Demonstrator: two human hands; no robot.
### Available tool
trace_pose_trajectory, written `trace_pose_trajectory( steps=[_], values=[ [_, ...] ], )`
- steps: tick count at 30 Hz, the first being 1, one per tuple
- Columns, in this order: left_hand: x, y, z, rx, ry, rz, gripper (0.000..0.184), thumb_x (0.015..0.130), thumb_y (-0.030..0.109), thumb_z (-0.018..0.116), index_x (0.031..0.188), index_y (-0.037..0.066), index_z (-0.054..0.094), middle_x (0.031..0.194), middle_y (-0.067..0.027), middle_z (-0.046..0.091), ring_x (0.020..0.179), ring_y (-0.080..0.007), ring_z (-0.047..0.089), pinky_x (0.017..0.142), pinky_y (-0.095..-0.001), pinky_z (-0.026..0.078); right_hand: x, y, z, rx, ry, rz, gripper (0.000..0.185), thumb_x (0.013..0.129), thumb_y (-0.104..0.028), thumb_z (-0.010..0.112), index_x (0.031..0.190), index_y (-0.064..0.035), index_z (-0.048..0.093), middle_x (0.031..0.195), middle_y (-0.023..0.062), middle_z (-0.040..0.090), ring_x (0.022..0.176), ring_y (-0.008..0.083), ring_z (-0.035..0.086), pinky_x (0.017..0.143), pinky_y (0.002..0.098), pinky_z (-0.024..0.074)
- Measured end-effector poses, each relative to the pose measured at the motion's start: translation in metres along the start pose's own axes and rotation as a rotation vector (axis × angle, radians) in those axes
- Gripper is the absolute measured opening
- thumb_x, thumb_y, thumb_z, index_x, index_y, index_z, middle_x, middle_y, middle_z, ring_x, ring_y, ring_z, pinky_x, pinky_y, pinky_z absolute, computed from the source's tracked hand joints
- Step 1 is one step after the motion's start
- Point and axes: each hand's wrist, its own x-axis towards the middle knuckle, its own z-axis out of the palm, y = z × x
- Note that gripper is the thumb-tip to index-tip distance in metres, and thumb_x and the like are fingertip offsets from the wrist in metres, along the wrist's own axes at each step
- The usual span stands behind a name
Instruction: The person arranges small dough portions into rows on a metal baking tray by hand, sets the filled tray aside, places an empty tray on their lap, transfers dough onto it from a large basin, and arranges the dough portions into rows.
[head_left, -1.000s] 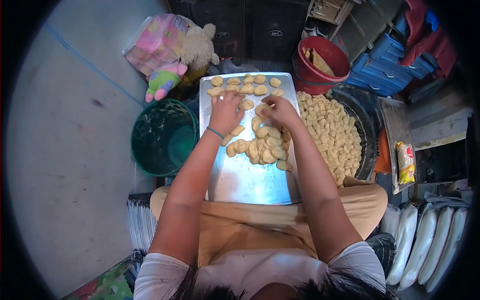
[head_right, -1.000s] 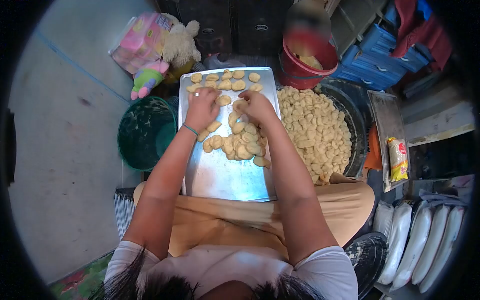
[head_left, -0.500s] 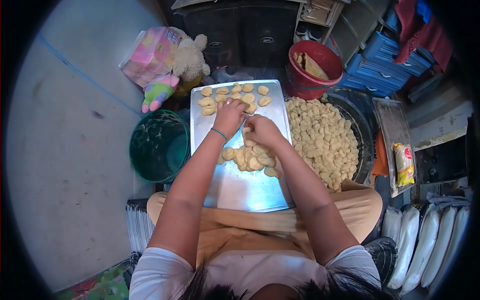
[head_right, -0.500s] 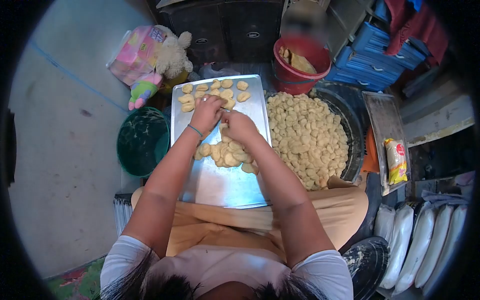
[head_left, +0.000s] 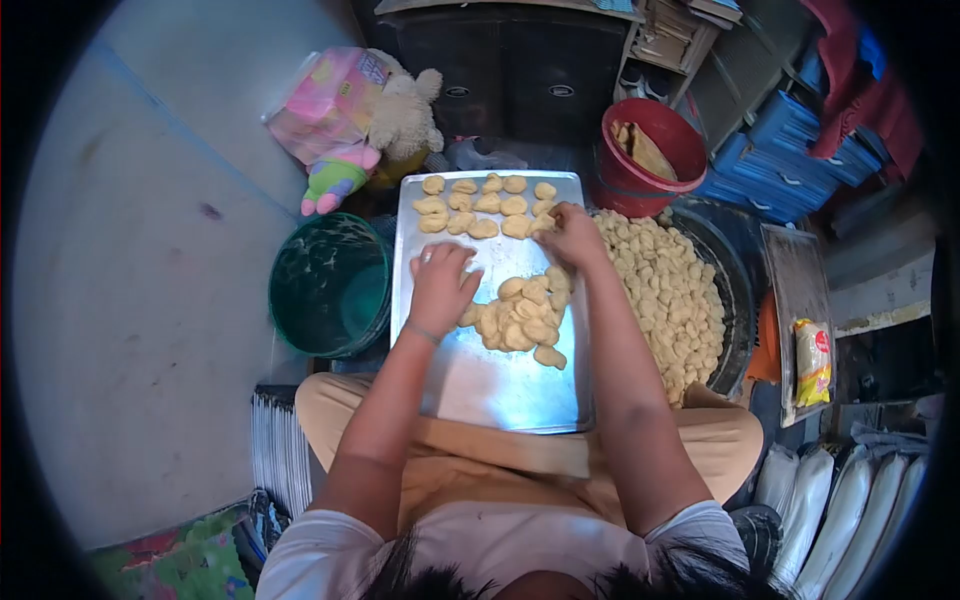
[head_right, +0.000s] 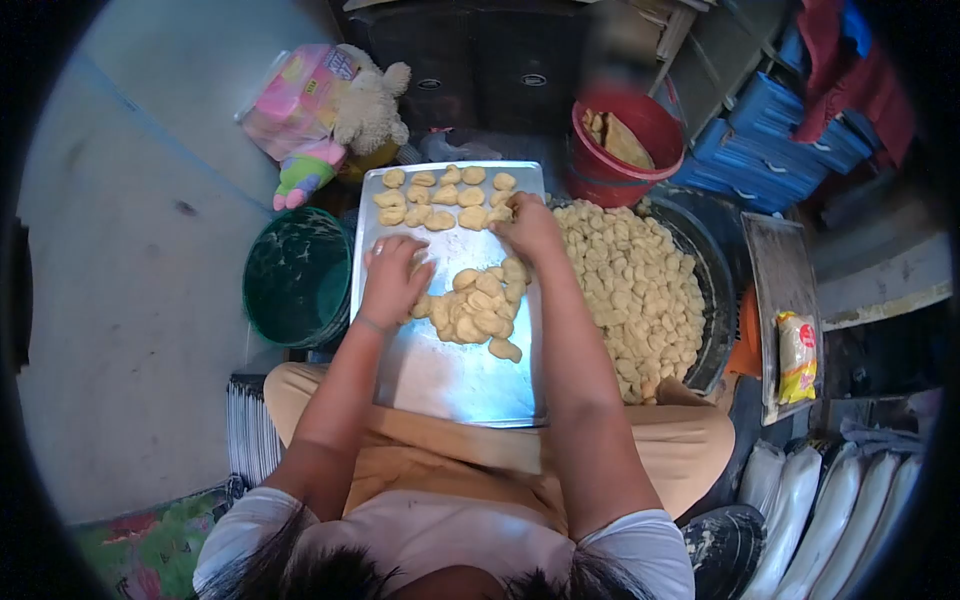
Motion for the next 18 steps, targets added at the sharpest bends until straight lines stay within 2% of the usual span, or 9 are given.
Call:
trace_pose_trajectory(
  steps=[2,5,8,11,14,16,18],
  values=[
    [-0.032,-0.007,-0.014,-0.011,-0.011,-0.078,0.029,0.083,0.023,0.068,0.106,0.007,0.067,0.109,-0.0116,0.061,0.107,-0.0314,0.054,0.092,-0.0439,0.038,0.021,0.015,-0.003,0.082,-0.021,-0.004,0.045,0.071,-0.026,0.08,0.108,-0.0063,0.066,0.109,0.0179,0.064,0.1,0.0345,0.064,0.084,0.0415,0.0514],
    [-0.062,-0.028,-0.006,-0.115,-0.001,-0.107,0.032,0.084,0.022,0.069,0.11,0.004,0.065,0.109,-0.0147,0.059,0.103,-0.0338,0.056,0.09,-0.0433,0.043,0.043,-0.002,0.0,0.053,0.284,0.004,0.04,0.072,-0.024,0.078,0.106,-0.007,0.067,0.106,0.0188,0.065,0.1,0.0344,0.064,0.083,0.0408,0.0514],
    [-0.064,-0.034,-0.006,-0.219,-0.014,-0.158,0.034,0.085,0.019,0.069,0.113,0.001,0.063,0.109,-0.0171,0.058,0.101,-0.0351,0.057,0.088,-0.0414,0.047,0.076,0.004,0.01,0.003,0.033,0.029,0.04,0.073,-0.022,0.076,0.109,-0.0081,0.066,0.109,0.0201,0.064,0.1,0.0343,0.064,0.083,0.0398,0.0513],
    [-0.048,-0.035,-0.007,-0.24,-0.015,-0.208,0.032,0.084,0.014,0.069,0.112,-0.001,0.063,0.108,-0.0182,0.057,0.1,-0.0348,0.059,0.087,-0.0405,0.049,0.077,0.01,0.008,0.114,0.038,0.038,0.046,0.071,-0.023,0.077,0.113,-0.0097,0.064,0.112,0.0187,0.061,0.1,0.0348,0.063,0.084,0.0398,0.0515],
    [-0.032,-0.043,-0.006,-0.192,-0.023,-0.15,0.029,0.083,0.011,0.07,0.109,0.0,0.064,0.106,-0.0172,0.059,0.099,-0.0349,0.059,0.086,-0.0402,0.05,0.05,0.03,0.004,0.048,0.105,-0.053,0.053,0.069,-0.025,0.079,0.117,-0.0116,0.061,0.116,0.0158,0.059,0.104,0.0351,0.061,0.087,0.0407,0.0509],
    [-0.026,-0.056,-0.003,-0.201,-0.088,-0.124,0.029,0.081,0.009,0.071,0.108,0.0,0.065,0.105,-0.0162,0.06,0.097,-0.0346,0.06,0.084,-0.0385,0.05,0.013,0.014,0.001,-0.057,0.049,-0.13,0.06,0.068,-0.026,0.079,0.122,-0.0138,0.057,0.118,0.0138,0.057,0.11,0.0348,0.057,0.093,0.0439,0.0469],
    [-0.018,-0.062,0.005,-0.195,-0.01,-0.103,0.028,0.081,0.009,0.071,0.108,0.0,0.065,0.106,-0.0157,0.06,0.097,-0.0345,0.06,0.085,-0.0385,0.05,0.002,0.005,0.003,-0.133,0.075,-0.145,0.061,0.069,-0.026,0.078,0.124,-0.015,0.056,0.121,0.0137,0.054,0.112,0.0352,0.055,0.095,0.0449,0.0439]
  ],
)
